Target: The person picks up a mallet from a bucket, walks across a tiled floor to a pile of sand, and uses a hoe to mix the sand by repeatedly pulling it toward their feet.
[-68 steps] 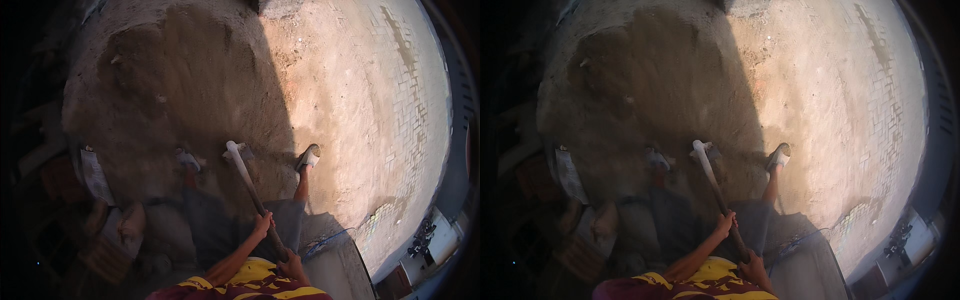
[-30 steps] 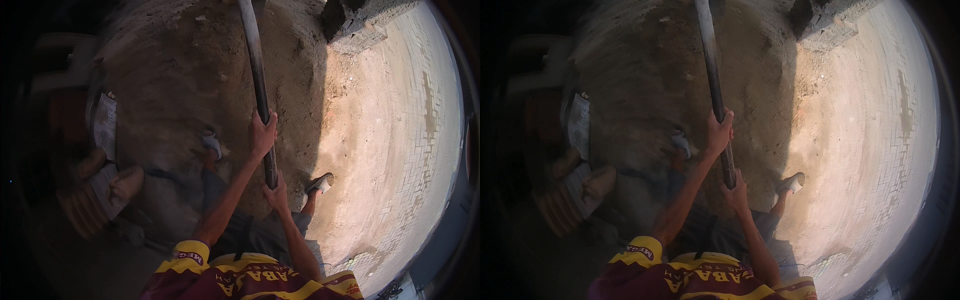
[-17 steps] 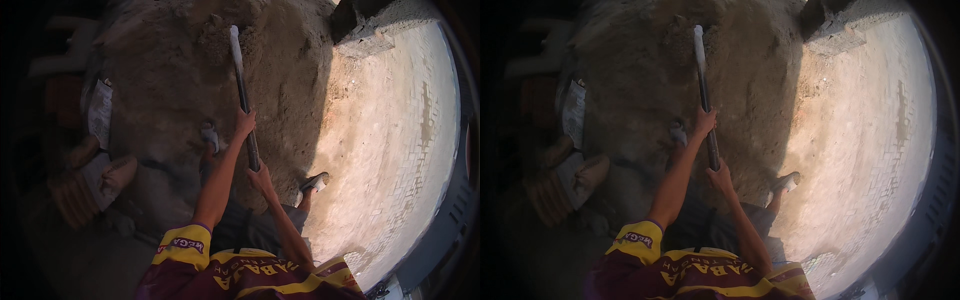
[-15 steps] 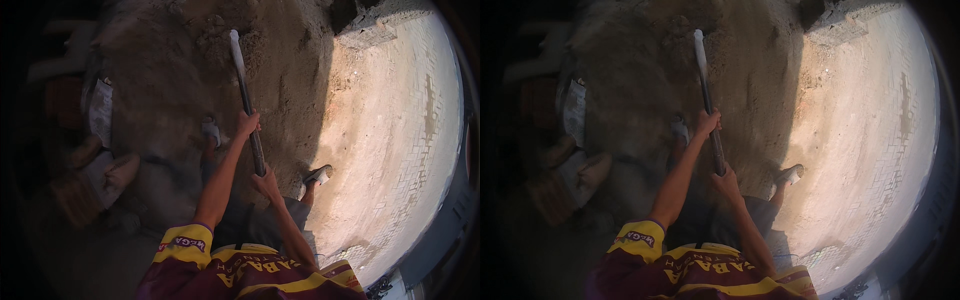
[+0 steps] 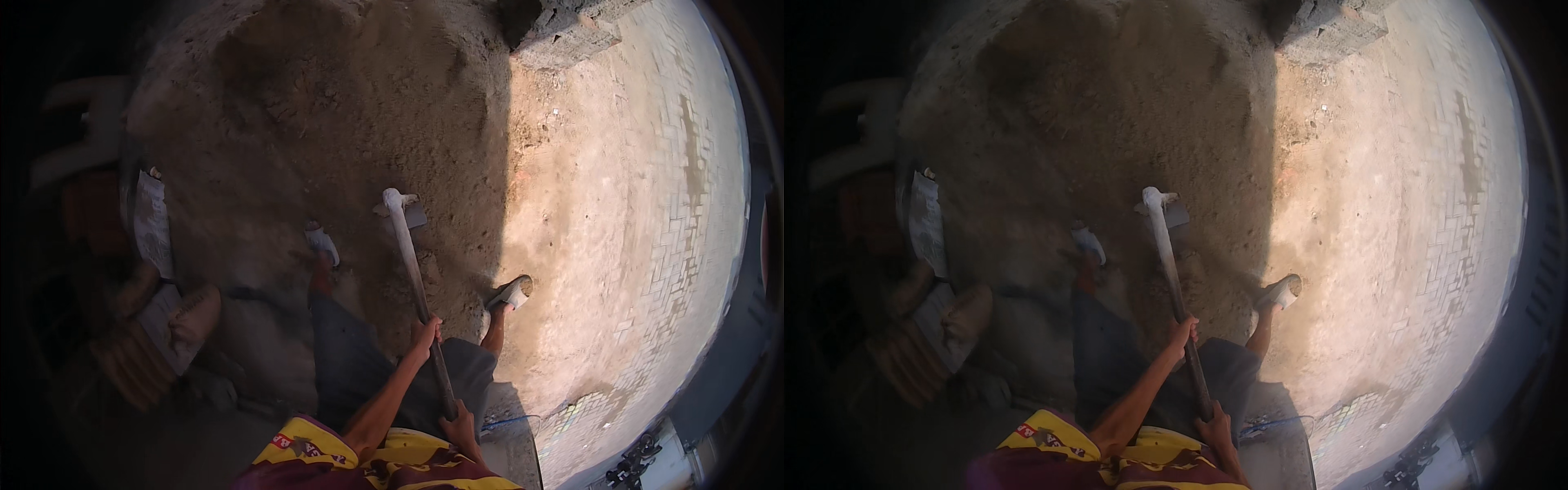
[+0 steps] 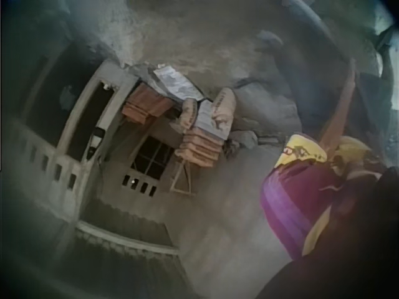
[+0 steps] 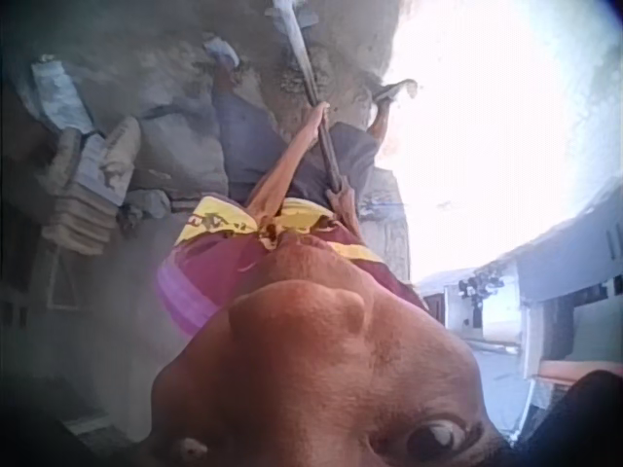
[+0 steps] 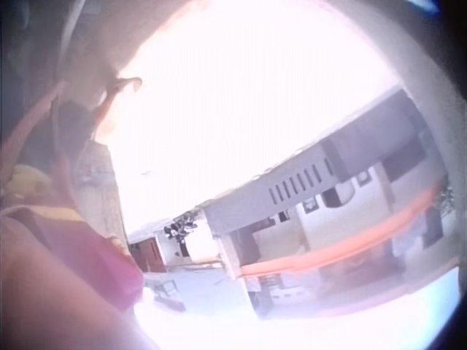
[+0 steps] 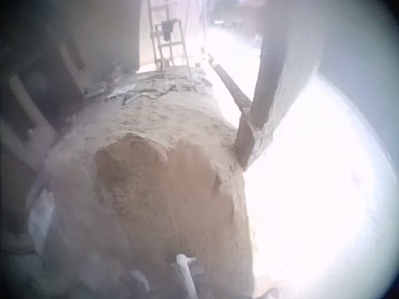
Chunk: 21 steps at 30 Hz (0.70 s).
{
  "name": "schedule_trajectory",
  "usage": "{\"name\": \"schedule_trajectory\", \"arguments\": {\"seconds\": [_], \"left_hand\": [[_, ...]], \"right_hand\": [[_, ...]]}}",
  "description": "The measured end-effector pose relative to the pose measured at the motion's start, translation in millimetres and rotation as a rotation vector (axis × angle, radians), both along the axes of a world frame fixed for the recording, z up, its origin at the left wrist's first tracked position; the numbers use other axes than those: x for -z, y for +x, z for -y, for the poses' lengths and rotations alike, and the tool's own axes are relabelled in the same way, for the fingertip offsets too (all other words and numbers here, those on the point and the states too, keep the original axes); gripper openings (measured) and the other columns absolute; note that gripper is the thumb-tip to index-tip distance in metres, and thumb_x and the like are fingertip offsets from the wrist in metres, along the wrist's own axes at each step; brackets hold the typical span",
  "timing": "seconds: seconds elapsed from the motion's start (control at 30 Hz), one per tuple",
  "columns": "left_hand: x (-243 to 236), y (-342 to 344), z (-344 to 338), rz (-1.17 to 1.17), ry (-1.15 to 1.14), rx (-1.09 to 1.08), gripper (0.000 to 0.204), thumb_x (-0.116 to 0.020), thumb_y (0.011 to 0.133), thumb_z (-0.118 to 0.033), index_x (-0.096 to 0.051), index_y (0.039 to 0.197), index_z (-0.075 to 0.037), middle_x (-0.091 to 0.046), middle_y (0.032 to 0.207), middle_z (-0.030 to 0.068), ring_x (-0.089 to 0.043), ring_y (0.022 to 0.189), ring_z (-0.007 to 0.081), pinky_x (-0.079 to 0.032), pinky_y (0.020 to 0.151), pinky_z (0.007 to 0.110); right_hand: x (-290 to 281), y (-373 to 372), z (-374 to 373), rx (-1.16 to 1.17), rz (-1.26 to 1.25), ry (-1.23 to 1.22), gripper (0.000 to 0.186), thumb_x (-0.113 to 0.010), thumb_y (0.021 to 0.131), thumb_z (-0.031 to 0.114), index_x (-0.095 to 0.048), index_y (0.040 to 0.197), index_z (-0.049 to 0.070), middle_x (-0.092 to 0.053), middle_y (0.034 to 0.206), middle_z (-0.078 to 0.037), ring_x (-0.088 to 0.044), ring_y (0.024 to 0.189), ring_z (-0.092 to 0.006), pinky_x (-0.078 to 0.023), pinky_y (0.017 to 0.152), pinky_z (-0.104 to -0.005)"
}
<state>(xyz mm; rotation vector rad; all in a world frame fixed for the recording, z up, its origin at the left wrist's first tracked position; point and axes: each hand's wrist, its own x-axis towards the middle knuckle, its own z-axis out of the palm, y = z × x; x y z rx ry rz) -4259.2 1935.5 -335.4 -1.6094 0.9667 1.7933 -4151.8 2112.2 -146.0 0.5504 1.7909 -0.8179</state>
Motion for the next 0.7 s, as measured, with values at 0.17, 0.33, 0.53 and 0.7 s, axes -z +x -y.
{"name": "schedule_trajectory", "arguments": {"seconds": [0.17, 0.33, 0.53, 0.7], "left_hand": [[-62, -215, 67, -0.589, -0.263, 0.126, 0.034, -0.065, 0.098, -0.016, -0.055, 0.127, -0.003, -0.055, 0.073, -0.0009, -0.054, 0.057, 0.0079, -0.047, 0.051, 0.027], [-104, -448, 123, -0.919, -0.507, 0.414, 0.037, -0.060, 0.104, -0.032, -0.049, 0.120, 0.000, -0.058, 0.074, 0.0033, -0.061, 0.056, 0.0137, -0.054, 0.049, 0.032], [-36, -482, 258, -0.597, -0.678, 0.406, 0.051, -0.059, 0.103, -0.030, -0.040, 0.135, 0.004, -0.056, 0.081, 0.0079, -0.060, 0.059, 0.0174, -0.056, 0.054, 0.034], [19, -375, 200, -0.400, -0.520, 0.504, 0.042, -0.061, 0.100, -0.019, -0.045, 0.132, 0.003, -0.058, 0.081, 0.0073, -0.061, 0.060, 0.0171, -0.058, 0.056, 0.035]], "right_hand": [[87, -121, 93, 0.207, -0.364, -0.227, 0.036, -0.071, 0.081, 0.011, -0.055, 0.111, -0.001, -0.060, 0.076, -0.012, -0.062, 0.062, -0.0232, -0.051, 0.058, -0.0375], [108, -392, 199, 0.470, -0.497, -0.497, 0.022, -0.063, 0.090, 0.015, -0.051, 0.100, 0.000, -0.052, 0.070, -0.002, -0.054, 0.052, -0.0121, -0.045, 0.045, -0.0305], [83, -433, 290, 0.335, -0.199, -0.628, 0.024, -0.065, 0.091, 0.021, -0.048, 0.093, 0.004, -0.059, 0.064, -0.004, -0.059, 0.048, -0.0141, -0.047, 0.045, -0.0315], [116, -322, 242, 0.402, -0.032, -0.533, 0.022, -0.065, 0.089, 0.019, -0.049, 0.090, 0.004, -0.060, 0.064, -0.006, -0.059, 0.048, -0.0140, -0.045, 0.043, -0.0312]]}}
